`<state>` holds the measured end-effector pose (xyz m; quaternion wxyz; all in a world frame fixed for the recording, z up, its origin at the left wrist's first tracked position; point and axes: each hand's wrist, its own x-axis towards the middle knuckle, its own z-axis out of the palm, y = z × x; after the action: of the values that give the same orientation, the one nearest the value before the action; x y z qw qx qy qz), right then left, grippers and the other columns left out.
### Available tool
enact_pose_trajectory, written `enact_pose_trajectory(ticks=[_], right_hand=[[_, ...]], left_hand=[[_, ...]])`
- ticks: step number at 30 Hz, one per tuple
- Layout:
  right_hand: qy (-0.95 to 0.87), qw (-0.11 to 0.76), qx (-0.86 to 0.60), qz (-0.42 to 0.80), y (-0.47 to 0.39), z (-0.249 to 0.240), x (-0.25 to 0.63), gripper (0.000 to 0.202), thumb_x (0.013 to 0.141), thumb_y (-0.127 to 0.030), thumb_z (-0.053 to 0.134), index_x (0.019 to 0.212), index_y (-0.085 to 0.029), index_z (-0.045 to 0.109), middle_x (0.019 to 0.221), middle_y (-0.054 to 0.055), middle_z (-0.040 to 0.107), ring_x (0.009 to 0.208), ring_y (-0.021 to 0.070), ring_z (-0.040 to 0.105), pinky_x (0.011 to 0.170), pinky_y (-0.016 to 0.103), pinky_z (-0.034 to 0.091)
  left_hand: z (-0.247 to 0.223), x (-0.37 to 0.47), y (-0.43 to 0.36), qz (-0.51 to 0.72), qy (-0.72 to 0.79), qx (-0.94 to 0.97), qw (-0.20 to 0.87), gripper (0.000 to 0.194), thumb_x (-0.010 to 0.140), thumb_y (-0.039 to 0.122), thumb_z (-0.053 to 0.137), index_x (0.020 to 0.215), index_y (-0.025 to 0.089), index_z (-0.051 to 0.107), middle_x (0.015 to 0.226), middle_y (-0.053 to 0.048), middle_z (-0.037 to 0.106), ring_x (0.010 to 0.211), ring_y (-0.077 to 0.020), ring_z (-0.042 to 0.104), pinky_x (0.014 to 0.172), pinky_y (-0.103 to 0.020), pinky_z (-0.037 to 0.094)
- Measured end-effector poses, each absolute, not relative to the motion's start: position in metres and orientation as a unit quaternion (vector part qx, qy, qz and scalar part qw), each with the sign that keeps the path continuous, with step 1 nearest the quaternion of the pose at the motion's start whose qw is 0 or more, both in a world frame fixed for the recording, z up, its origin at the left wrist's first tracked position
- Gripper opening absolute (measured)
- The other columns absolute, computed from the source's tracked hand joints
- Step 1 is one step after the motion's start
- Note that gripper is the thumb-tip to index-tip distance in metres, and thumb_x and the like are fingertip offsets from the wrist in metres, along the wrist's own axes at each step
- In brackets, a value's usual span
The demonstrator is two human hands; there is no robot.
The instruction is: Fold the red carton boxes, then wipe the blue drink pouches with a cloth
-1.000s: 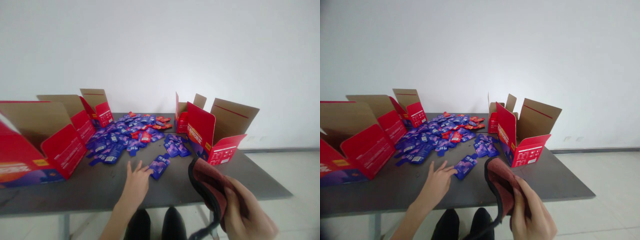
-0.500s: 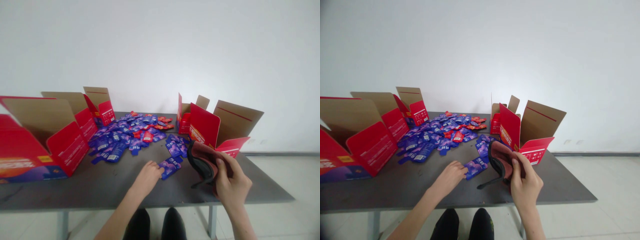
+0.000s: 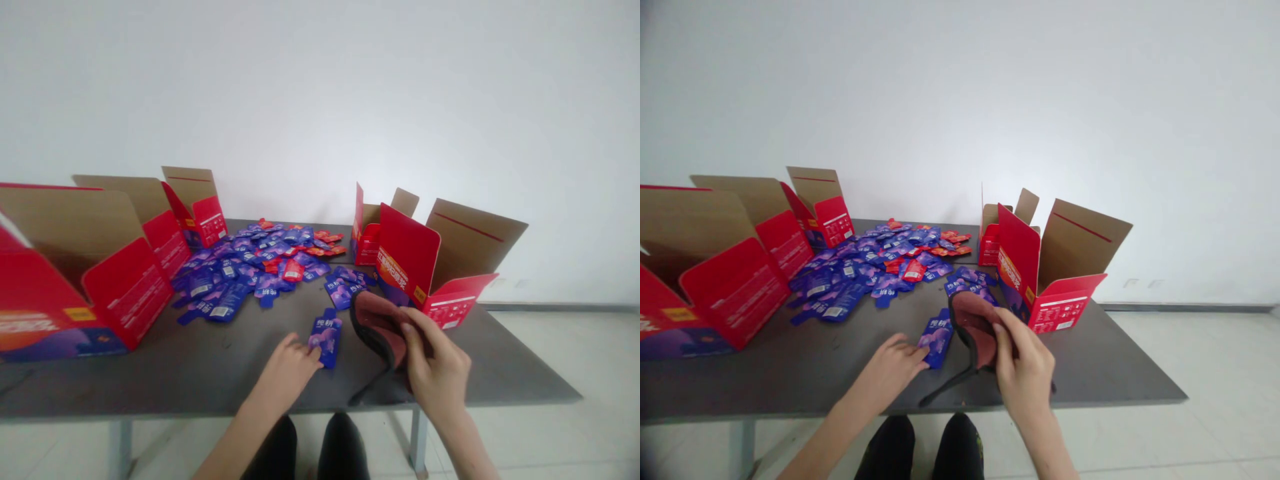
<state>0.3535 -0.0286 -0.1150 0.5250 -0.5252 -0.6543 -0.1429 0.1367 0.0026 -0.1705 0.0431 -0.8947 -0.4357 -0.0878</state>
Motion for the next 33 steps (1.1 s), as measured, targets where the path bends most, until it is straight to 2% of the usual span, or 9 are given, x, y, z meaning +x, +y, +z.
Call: enact_pose_trajectory(ticks=[4, 8, 13, 15, 19, 24, 27, 30, 33], right_hand=[[-0.817, 0.369, -0.440, -0.049, -0.011, -0.142, 0.302, 0.023, 0.091, -0.024, 0.041, 0.106, -0.021, 0.058, 0.083, 0.003, 0.065, 0.073, 0.0152, 0.057, 0.067, 0.026, 0.043], [-0.915, 0.181, -0.358, -0.037, 0.000, -0.155, 0.265, 0.022, 0.087, -0.018, 0.045, 0.105, -0.024, 0.055, 0.084, 0.002, 0.061, 0.077, 0.0170, 0.053, 0.069, 0.028, 0.039], [-0.937, 0.092, -0.333, -0.043, 0.034, -0.156, 0.262, 0.017, 0.088, -0.022, 0.042, 0.099, -0.027, 0.055, 0.088, 0.002, 0.058, 0.080, 0.0164, 0.053, 0.069, 0.028, 0.036], [-0.925, 0.082, -0.370, -0.038, 0.057, -0.157, 0.260, 0.021, 0.089, -0.020, 0.039, 0.104, -0.025, 0.053, 0.090, 0.004, 0.058, 0.080, 0.0164, 0.054, 0.068, 0.028, 0.036], [-0.898, 0.096, -0.428, -0.035, 0.085, -0.150, 0.256, 0.024, 0.090, -0.017, 0.035, 0.108, -0.019, 0.051, 0.093, 0.008, 0.059, 0.078, 0.0166, 0.056, 0.066, 0.027, 0.036], [-0.891, 0.165, -0.422, -0.022, 0.046, -0.124, 0.265, 0.026, 0.095, -0.023, 0.026, 0.108, -0.020, 0.048, 0.094, 0.004, 0.056, 0.082, 0.0142, 0.053, 0.070, 0.025, 0.036], [-0.908, 0.192, -0.373, -0.006, 0.017, -0.124, 0.271, 0.024, 0.093, -0.028, 0.034, 0.114, -0.025, 0.046, 0.096, 0.004, 0.053, 0.086, 0.0155, 0.051, 0.075, 0.027, 0.038], [-0.897, 0.204, -0.389, -0.041, 0.007, -0.138, 0.275, 0.039, 0.086, -0.037, 0.050, 0.122, -0.025, 0.042, 0.113, 0.010, 0.047, 0.100, 0.0220, 0.046, 0.083, 0.036, 0.039], [-0.872, 0.250, -0.420, -0.033, 0.005, -0.154, 0.281, 0.044, 0.081, -0.045, 0.055, 0.116, -0.021, 0.045, 0.119, 0.012, 0.043, 0.108, 0.0254, 0.040, 0.091, 0.042, 0.034]], left_hand=[[-0.188, 0.128, -0.026, -0.075, -0.464, -0.881, 0.048, 0.038, 0.077, 0.001, 0.041, 0.104, 0.016, 0.062, 0.096, -0.010, 0.068, 0.088, -0.0213, 0.063, 0.091, -0.038, 0.043], [-0.200, 0.120, -0.036, -0.128, -0.491, -0.861, 0.025, 0.035, 0.071, 0.004, 0.044, 0.090, 0.020, 0.068, 0.090, -0.007, 0.070, 0.090, -0.0220, 0.062, 0.093, -0.038, 0.043], [-0.203, 0.115, -0.037, -0.160, -0.455, -0.871, 0.097, 0.038, 0.076, 0.002, 0.039, 0.102, 0.012, 0.064, 0.098, -0.012, 0.068, 0.092, -0.0218, 0.063, 0.087, -0.034, 0.049], [-0.202, 0.116, -0.035, -0.151, -0.446, -0.873, 0.125, 0.039, 0.079, 0.000, 0.037, 0.108, 0.012, 0.061, 0.101, -0.013, 0.067, 0.091, -0.0214, 0.064, 0.086, -0.035, 0.050], [-0.199, 0.119, -0.031, -0.132, -0.452, -0.876, 0.104, 0.033, 0.083, 0.005, 0.042, 0.109, 0.015, 0.060, 0.100, -0.010, 0.068, 0.089, -0.0208, 0.065, 0.084, -0.034, 0.051], [-0.193, 0.124, -0.035, -0.081, -0.510, -0.855, 0.048, 0.037, 0.082, 0.006, 0.043, 0.112, 0.020, 0.060, 0.103, -0.010, 0.067, 0.088, -0.0218, 0.064, 0.081, -0.036, 0.052], [-0.184, 0.128, -0.041, -0.063, -0.542, -0.838, 0.029, 0.042, 0.077, 0.002, 0.044, 0.106, 0.025, 0.063, 0.103, -0.008, 0.067, 0.092, -0.0223, 0.063, 0.080, -0.035, 0.050], [-0.176, 0.132, -0.045, -0.042, -0.559, -0.828, 0.007, 0.033, 0.076, 0.002, 0.044, 0.090, 0.020, 0.068, 0.089, -0.007, 0.069, 0.084, -0.0222, 0.064, 0.076, -0.034, 0.050], [-0.175, 0.134, -0.045, -0.035, -0.571, -0.820, -0.004, 0.028, 0.081, 0.005, 0.043, 0.086, 0.018, 0.068, 0.083, -0.006, 0.069, 0.080, -0.0207, 0.064, 0.076, -0.034, 0.049]])
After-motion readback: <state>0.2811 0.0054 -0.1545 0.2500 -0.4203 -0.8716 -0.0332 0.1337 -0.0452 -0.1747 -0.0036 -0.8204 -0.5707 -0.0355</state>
